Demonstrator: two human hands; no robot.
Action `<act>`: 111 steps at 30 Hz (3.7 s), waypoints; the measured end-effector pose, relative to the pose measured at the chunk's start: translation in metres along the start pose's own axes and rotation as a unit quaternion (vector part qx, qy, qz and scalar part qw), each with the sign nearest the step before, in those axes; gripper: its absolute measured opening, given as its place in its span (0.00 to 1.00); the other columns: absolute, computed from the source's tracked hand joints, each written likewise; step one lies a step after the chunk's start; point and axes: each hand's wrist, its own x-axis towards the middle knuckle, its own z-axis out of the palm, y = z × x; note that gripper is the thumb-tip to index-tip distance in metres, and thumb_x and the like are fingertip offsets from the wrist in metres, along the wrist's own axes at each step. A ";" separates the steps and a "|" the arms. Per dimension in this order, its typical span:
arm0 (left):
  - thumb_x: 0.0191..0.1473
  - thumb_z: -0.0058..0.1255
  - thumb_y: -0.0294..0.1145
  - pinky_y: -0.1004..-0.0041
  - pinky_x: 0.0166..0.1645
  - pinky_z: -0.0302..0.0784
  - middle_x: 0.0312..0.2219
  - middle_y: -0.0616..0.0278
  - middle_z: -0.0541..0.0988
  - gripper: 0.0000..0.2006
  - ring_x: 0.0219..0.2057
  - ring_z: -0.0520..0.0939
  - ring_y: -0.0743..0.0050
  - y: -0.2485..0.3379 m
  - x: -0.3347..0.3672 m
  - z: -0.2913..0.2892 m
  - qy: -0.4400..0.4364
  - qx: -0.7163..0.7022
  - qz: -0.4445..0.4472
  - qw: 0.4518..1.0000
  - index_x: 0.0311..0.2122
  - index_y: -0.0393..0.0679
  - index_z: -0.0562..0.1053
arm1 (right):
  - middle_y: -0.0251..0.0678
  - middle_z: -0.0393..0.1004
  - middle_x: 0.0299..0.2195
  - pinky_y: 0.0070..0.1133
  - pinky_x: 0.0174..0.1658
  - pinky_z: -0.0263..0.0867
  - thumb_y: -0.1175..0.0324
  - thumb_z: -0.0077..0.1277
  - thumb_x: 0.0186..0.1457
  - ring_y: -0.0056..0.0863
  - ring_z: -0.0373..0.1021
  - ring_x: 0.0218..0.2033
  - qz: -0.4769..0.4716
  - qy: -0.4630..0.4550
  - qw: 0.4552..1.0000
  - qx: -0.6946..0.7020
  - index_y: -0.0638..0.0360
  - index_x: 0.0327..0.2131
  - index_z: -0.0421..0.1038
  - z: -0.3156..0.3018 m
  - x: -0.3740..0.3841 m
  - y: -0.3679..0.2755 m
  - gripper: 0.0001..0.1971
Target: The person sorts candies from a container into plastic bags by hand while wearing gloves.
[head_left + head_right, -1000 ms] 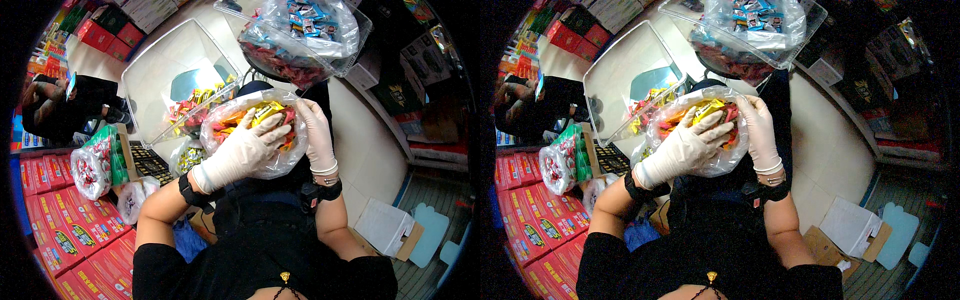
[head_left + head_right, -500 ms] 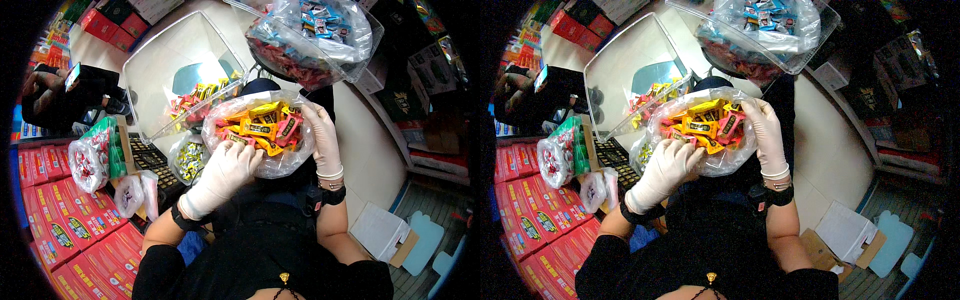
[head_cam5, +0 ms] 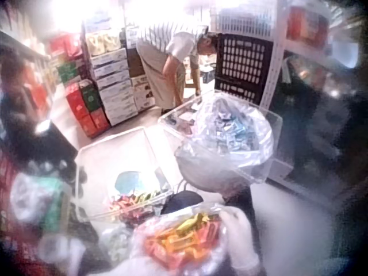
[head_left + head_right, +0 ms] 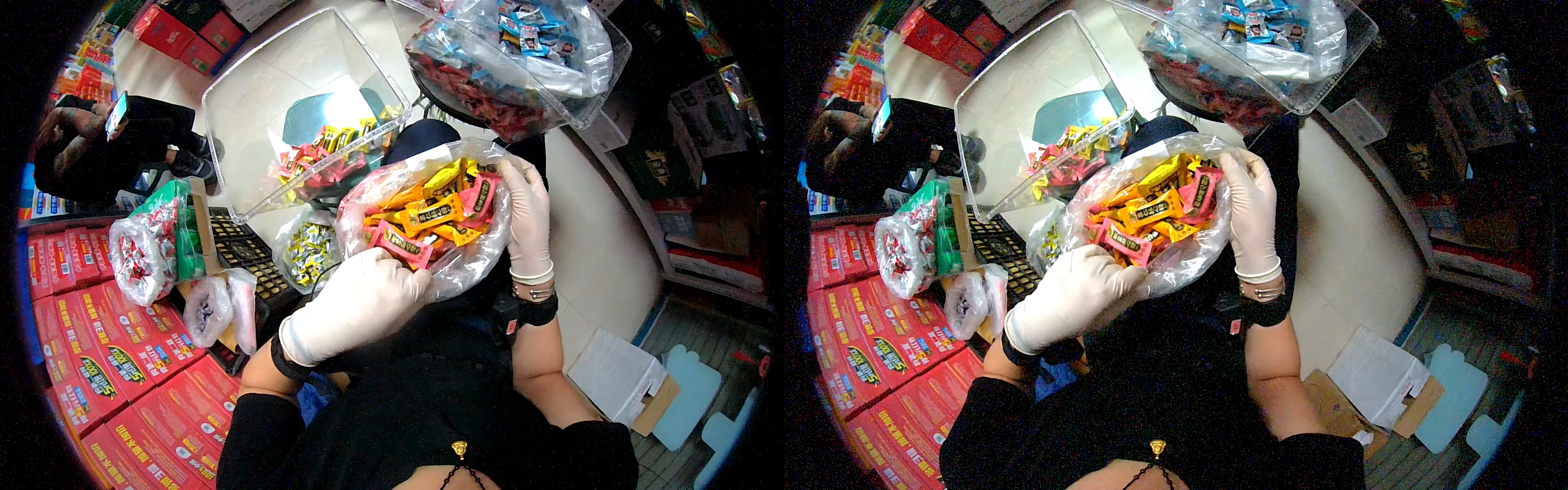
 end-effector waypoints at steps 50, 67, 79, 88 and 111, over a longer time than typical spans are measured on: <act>0.41 0.55 0.24 0.69 0.28 0.67 0.18 0.64 0.70 0.08 0.22 0.74 0.65 -0.032 0.022 0.006 0.423 0.100 -0.212 0.876 0.31 0.48 0.74 | 0.39 0.62 0.54 0.23 0.57 0.59 0.84 0.50 0.49 0.27 0.61 0.54 0.016 -0.103 0.992 0.071 0.65 0.56 0.56 -0.005 -0.031 -0.016 0.29; 0.53 0.50 0.38 0.73 0.41 0.72 0.31 0.51 0.79 0.14 0.35 0.80 0.61 -0.129 -0.005 -0.104 0.394 -0.039 -0.331 0.857 0.38 0.38 0.76 | 0.39 0.62 0.53 0.24 0.57 0.60 0.83 0.49 0.49 0.28 0.62 0.53 0.000 -0.060 0.998 0.036 0.64 0.56 0.57 0.000 -0.029 -0.014 0.29; 0.43 0.43 0.73 0.49 0.59 0.58 0.63 0.50 0.51 0.49 0.60 0.57 0.41 -0.310 0.029 0.013 -0.330 -0.236 -0.465 0.787 0.63 0.48 0.52 | 0.38 0.62 0.54 0.25 0.59 0.58 0.85 0.47 0.49 0.29 0.61 0.55 0.020 -0.068 0.997 0.023 0.62 0.56 0.56 -0.003 -0.026 -0.008 0.29; 0.42 0.52 0.67 0.58 0.49 0.73 0.53 0.41 0.65 0.48 0.52 0.71 0.54 -0.264 0.052 0.037 -0.259 -0.353 -0.454 0.776 0.56 0.31 0.59 | 0.38 0.62 0.54 0.27 0.59 0.57 0.85 0.47 0.49 0.29 0.61 0.55 0.037 -0.060 0.996 0.056 0.59 0.56 0.56 0.000 -0.026 -0.007 0.29; 0.39 0.61 0.37 0.65 0.38 0.79 0.40 0.55 0.76 0.31 0.40 0.79 0.60 -0.287 0.112 0.092 -0.149 -0.214 -0.286 0.922 0.52 0.47 0.65 | 0.39 0.62 0.54 0.27 0.59 0.58 0.85 0.45 0.49 0.31 0.61 0.54 0.049 -0.055 0.996 0.053 0.60 0.57 0.55 0.006 -0.026 -0.008 0.29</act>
